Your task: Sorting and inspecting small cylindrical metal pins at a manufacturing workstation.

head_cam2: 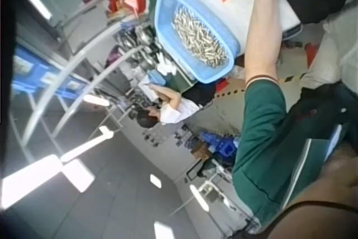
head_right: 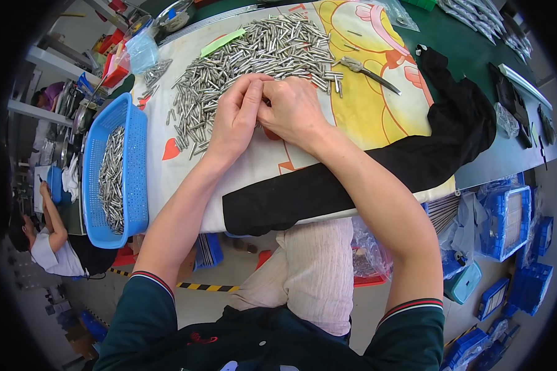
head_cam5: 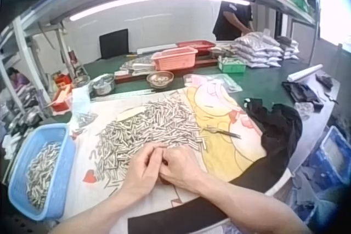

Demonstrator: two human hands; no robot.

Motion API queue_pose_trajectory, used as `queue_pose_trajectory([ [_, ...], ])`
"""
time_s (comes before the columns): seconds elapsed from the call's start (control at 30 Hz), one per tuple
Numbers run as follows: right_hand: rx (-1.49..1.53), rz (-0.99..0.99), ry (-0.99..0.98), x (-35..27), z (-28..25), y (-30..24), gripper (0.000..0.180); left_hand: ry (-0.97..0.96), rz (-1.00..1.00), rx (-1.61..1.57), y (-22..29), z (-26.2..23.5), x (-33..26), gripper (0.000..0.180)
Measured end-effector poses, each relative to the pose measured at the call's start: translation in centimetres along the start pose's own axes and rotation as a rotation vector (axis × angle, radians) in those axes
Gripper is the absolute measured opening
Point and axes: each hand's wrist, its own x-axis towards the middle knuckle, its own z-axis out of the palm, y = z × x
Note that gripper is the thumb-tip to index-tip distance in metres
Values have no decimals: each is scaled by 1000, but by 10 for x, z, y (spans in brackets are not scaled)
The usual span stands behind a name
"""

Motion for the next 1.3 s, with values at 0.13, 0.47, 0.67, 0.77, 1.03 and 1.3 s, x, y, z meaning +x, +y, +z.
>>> queue_pose_trajectory([
  [0.13, -3, 13, -7, 1, 0, -1, 24, 5, 5, 14, 0, -1, 0, 22],
  [0.47, -16, -27, 16, 1, 2, 4, 24, 0, 46, 10, 1, 1, 1, 22],
  [0.67, -32, -19, 4, 1, 1, 4, 25, -1, 59, 19, 0, 1, 1, 23],
  [0.77, -26, -27, 7, 1, 1, 3, 25, -2, 58, 13, -1, 1, 1, 23],
  [1.03, -31, -28, 2, 1, 0, 1, 25, 1, 60, 27, -3, 0, 1, 23],
  [1.3, -28, -27, -2, 1, -1, 3, 24, 5, 72, 28, -3, 2, 2, 23],
])
